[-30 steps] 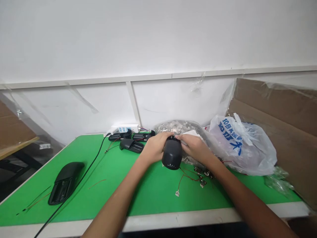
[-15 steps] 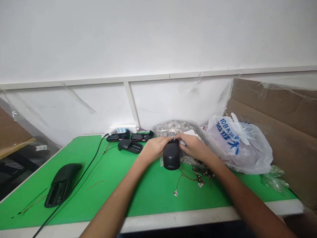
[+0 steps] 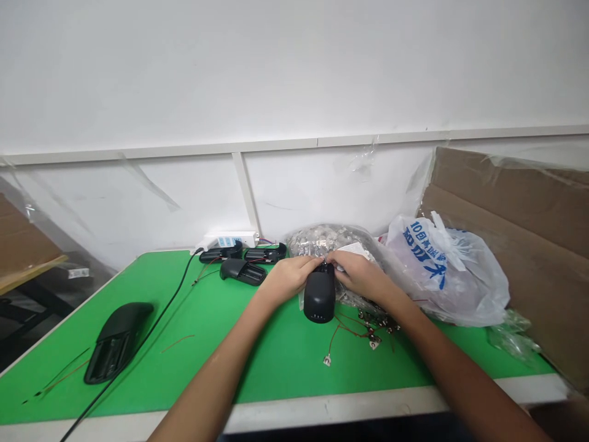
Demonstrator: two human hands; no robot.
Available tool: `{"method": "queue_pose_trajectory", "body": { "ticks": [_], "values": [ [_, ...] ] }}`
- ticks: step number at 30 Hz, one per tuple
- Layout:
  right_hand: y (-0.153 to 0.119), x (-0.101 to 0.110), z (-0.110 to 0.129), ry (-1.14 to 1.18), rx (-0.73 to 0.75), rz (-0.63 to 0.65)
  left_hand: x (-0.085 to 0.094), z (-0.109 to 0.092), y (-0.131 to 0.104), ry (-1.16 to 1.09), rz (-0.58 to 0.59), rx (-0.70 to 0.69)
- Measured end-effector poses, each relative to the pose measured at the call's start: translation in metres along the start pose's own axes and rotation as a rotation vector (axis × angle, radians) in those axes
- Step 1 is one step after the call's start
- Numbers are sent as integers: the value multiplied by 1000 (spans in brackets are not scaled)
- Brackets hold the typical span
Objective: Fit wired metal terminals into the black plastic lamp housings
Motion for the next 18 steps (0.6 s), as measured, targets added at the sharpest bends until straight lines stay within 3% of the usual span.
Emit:
{"method": "queue_pose_trajectory", "body": {
  "ticks": [11,15,18],
  "values": [
    [-2,-4,-1,-70,68,-5,1,-1,1,-27,-3,11],
    [0,0,2,-64,53,-40,4,0,2,-144,-40,124],
    [2,3,6,-59,50,-45,3,2,1,-206,-4,227]
  ]
}}
Point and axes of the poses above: each hand's wrist, its own y-axis towards the middle knuckle, its own x-axis out of the back of the hand, z = x × y, the point moved 3 cm from there along y, towards the middle knuckle, and after that the axes turned 5 degrees about -z, right-handed, at the moved point
